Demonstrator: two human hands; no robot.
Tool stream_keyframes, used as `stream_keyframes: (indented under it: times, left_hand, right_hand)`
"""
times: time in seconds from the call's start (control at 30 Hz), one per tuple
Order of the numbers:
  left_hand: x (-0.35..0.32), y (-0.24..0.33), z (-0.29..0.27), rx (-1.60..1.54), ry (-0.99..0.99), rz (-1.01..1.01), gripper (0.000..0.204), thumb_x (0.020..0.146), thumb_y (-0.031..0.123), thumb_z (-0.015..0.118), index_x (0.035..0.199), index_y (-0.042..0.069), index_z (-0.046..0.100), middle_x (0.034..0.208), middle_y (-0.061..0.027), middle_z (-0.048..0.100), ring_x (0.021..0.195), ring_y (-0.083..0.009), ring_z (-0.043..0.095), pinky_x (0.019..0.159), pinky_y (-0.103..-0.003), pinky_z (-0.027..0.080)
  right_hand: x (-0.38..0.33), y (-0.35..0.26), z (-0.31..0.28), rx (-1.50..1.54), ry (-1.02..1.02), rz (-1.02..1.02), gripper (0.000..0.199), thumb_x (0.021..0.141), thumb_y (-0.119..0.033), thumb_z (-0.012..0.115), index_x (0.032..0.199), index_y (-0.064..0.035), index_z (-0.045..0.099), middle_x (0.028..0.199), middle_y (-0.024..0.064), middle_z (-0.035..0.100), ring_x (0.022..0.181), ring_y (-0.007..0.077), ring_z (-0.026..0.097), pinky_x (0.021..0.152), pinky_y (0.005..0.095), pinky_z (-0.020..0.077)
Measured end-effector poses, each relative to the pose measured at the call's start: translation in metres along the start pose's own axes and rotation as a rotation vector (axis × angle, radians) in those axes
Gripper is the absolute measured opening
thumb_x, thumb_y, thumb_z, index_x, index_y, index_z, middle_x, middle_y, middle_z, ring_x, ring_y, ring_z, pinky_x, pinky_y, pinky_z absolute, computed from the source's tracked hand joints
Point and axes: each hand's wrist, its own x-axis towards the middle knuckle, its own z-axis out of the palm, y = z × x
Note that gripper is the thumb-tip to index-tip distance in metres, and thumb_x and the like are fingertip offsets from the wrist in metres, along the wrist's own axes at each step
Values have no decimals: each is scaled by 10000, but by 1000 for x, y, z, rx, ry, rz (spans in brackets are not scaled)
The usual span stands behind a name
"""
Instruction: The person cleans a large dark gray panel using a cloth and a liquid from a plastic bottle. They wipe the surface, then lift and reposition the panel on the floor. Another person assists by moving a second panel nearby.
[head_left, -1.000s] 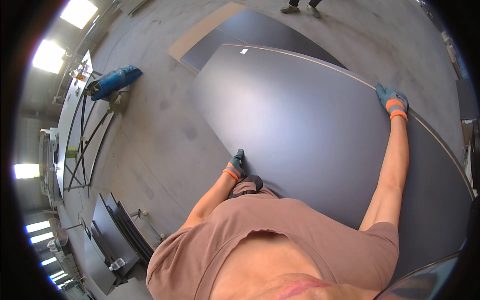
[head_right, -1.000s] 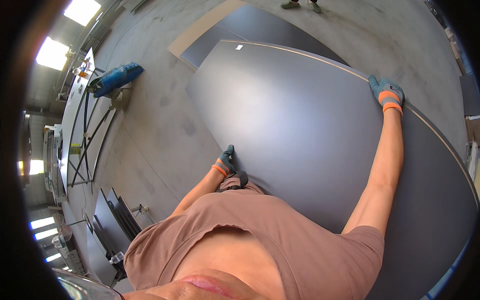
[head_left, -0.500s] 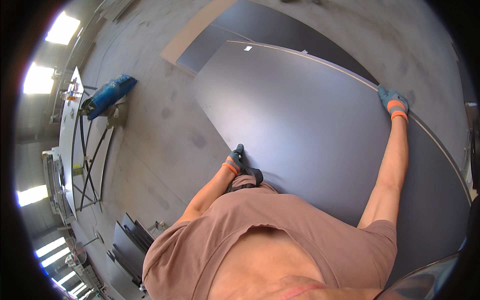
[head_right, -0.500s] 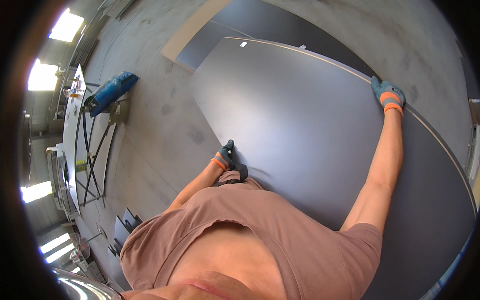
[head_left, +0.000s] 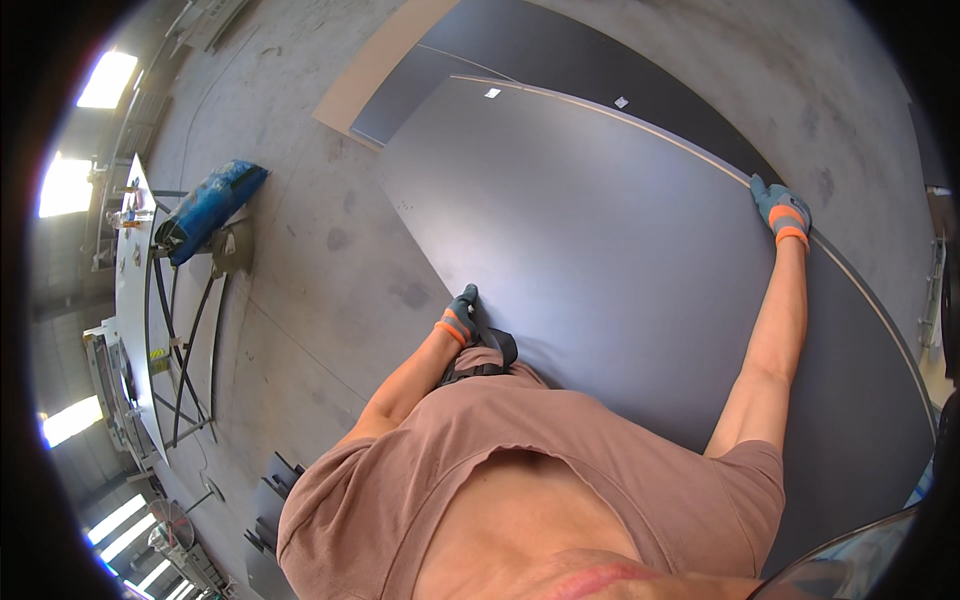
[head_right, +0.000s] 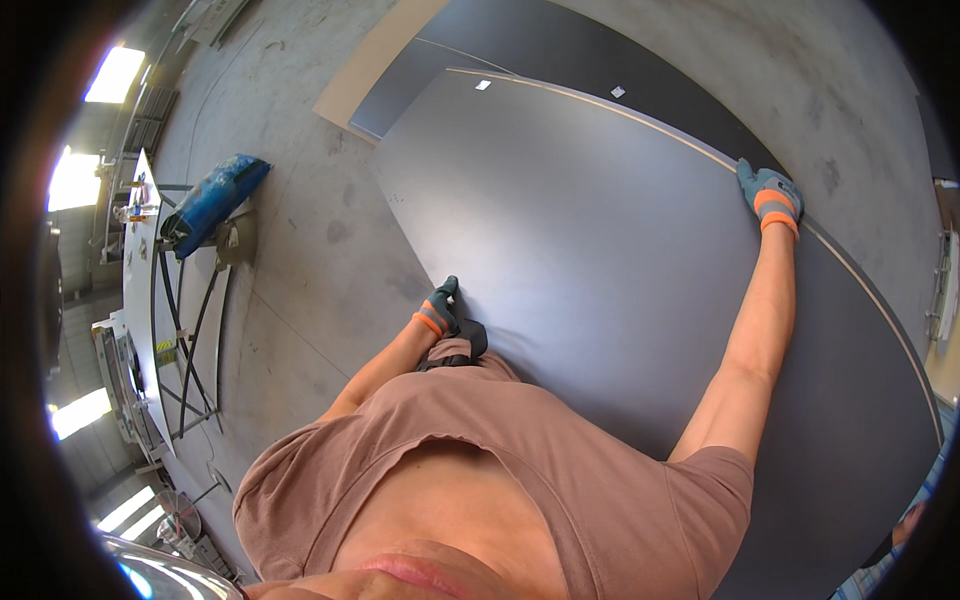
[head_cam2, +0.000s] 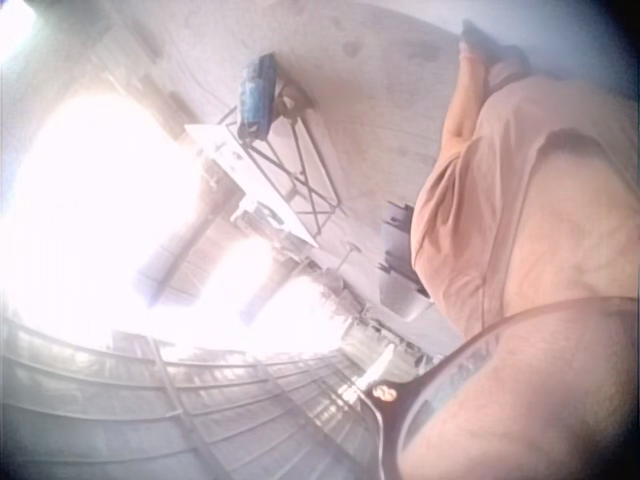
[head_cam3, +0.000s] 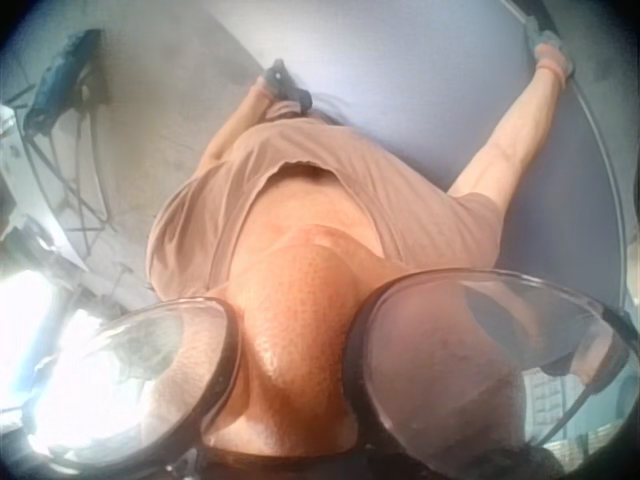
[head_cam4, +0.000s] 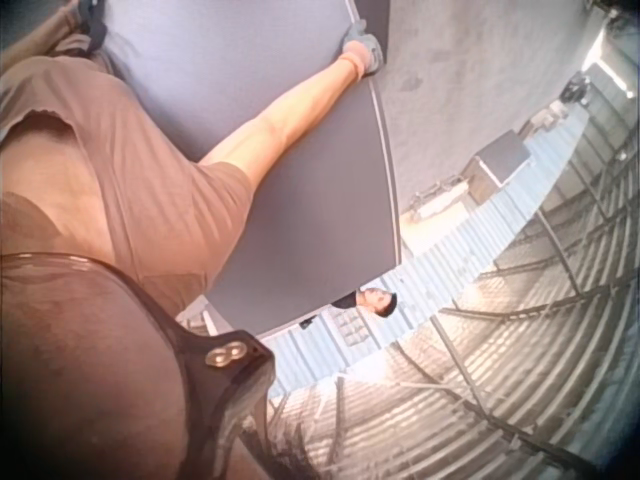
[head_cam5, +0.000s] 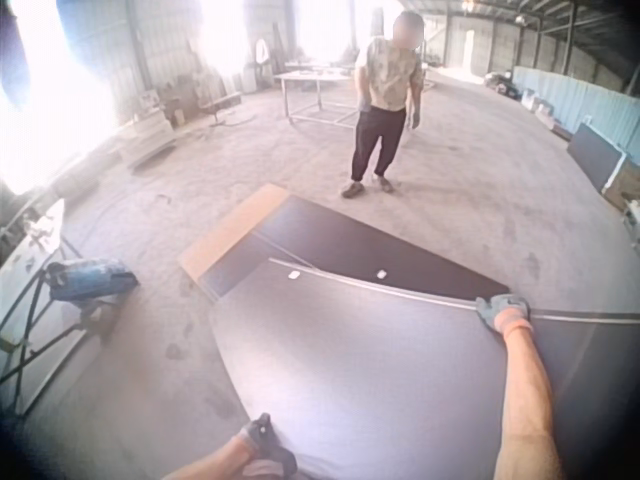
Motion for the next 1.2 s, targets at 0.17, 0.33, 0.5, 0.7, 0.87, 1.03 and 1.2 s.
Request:
stream_keyframes:
  times: [0.17, 0.33, 0.5, 0.7, 0.87, 1.03, 1.2]
  left_hand:
    - [12, -7, -11, -21, 1, -30, 862, 771, 673, 762, 1246, -23, 578, 1250, -191, 586, 1083, -332, 548, 930, -498, 475]
    - [24, -17, -11, -106, -21, -32, 954, 758, 647, 783, 1316, -81, 522, 1335, -209, 557, 1180, -345, 526, 1010, -506, 446]
    - [17, -23, 5, -134, -75, 14, 1042, 748, 645, 787, 1375, -120, 460, 1420, -228, 504, 1271, -364, 481, 1079, -501, 397]
    - [0, -14, 16, -103, -40, -26, 1118, 728, 681, 777, 1413, -127, 419, 1478, -246, 448, 1325, -397, 428, 1114, -542, 343]
    - [0, -12, 23, -68, -17, 16, 1170, 728, 694, 767, 1470, -109, 352, 1514, -243, 403, 1366, -406, 381, 1129, -563, 312]
    - [-4, -14, 25, 87, -109, 166, 1180, 746, 641, 784, 1546, -47, 257, 1545, -230, 360, 1411, -403, 319, 1119, -587, 310]
    - [35, -7, 8, 50, -18, -18, 975, 834, 477, 791, 1589, 127, 282, 1428, -196, 506, 1231, -313, 520, 972, -541, 477]
  right_hand:
    - [-1, -7, -4, 37, -22, -18, 742, 928, -706, 349, 1130, -99, 725, 1211, 145, 694, 1132, 383, 639, 966, 472, 495]
    - [7, -5, 0, 45, -32, -21, 731, 931, -700, 361, 1122, -98, 730, 1175, 139, 708, 1101, 376, 656, 929, 472, 516]
    - [21, 4, 11, 56, -35, -40, 738, 934, -692, 374, 1130, -70, 721, 1195, 158, 697, 1114, 382, 647, 951, 465, 501]
    - [30, 2, 17, 111, -46, -57, 738, 935, -683, 386, 1135, -56, 720, 1198, 188, 687, 1114, 396, 645, 952, 463, 494]
    - [42, 4, 30, 138, -3, -59, 723, 935, -678, 397, 1114, -60, 726, 1182, 189, 691, 1106, 397, 647, 947, 459, 496]
    - [49, 8, 38, 175, 14, -55, 719, 928, -684, 411, 1095, -63, 732, 1172, 185, 697, 1100, 399, 649, 942, 462, 498]
    - [49, -1, 34, 143, 1, -58, 718, 929, -687, 411, 1083, -65, 734, 1167, 180, 700, 1094, 399, 651, 940, 466, 500]
